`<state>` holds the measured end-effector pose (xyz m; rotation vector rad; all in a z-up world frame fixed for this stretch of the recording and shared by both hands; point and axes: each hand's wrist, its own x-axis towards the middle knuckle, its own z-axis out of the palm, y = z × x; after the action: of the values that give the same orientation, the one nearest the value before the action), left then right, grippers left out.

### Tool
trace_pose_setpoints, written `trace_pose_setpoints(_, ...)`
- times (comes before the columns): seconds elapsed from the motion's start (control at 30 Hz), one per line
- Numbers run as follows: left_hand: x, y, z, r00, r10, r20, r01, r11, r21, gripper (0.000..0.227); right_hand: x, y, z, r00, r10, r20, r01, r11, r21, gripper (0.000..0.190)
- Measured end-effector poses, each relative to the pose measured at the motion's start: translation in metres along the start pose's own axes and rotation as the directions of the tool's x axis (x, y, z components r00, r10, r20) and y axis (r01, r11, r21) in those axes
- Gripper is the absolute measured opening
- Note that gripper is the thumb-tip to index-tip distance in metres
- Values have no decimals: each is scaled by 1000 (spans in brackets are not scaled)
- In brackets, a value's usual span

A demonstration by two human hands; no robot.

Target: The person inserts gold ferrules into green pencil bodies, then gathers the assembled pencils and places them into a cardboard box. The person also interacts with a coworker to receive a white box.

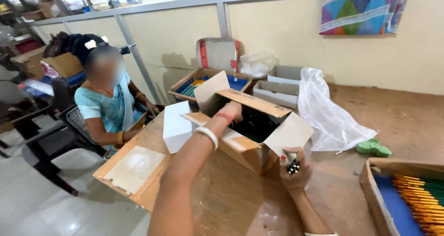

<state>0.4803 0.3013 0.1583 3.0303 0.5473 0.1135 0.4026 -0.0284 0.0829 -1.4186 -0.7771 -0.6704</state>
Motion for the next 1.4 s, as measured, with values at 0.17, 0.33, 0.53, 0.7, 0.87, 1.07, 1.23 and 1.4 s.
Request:
trace_pose_setpoints(0.17, -3, -40, 53, 920, 2, -393, -55, 991, -125, 49, -5, 9, 2, 990, 134, 50, -133, 991, -23, 26)
trace_pose_setpoints(0.33, 20, -39, 51, 973, -90, -210, 60, 987, -149, 41, -4, 8, 1, 999, 35, 32, -36, 999, 27, 25)
trace_pose_setpoints(0.53, 23, -9, 43, 959, -253, -130, 197, 921, -337, 72, 2, 0, -1, 999, 5, 44, -7, 999, 51, 27)
trace_pose_setpoints(0.7, 8, -8, 36, 944, -316, -90, 262, 890, -373, 74, -2, 6, 0, 988, 133, 79, -128, 990, -59, 32)
trace_pose_setpoints(0.87, 15, -9, 38, 945, -327, 2, 311, 898, -311, 74, 1, 6, 0, 999, -15, 50, 13, 999, 37, 32)
trace_pose_setpoints(1.07, 70, -36, 75, 969, -245, 8, 244, 958, -152, 86, -5, 21, 5, 995, 68, 77, -74, 994, 74, 31)
trace_pose_setpoints(1.23, 84, -33, 83, 991, -135, -7, 135, 991, -7, 86, 2, 4, 1, 999, -12, 48, 9, 998, 61, 29)
trace_pose_setpoints(1.4, 85, -38, 97, 995, -64, -78, 64, 998, 5, 80, 3, 4, 2, 998, 26, 50, -26, 1000, 5, 30)
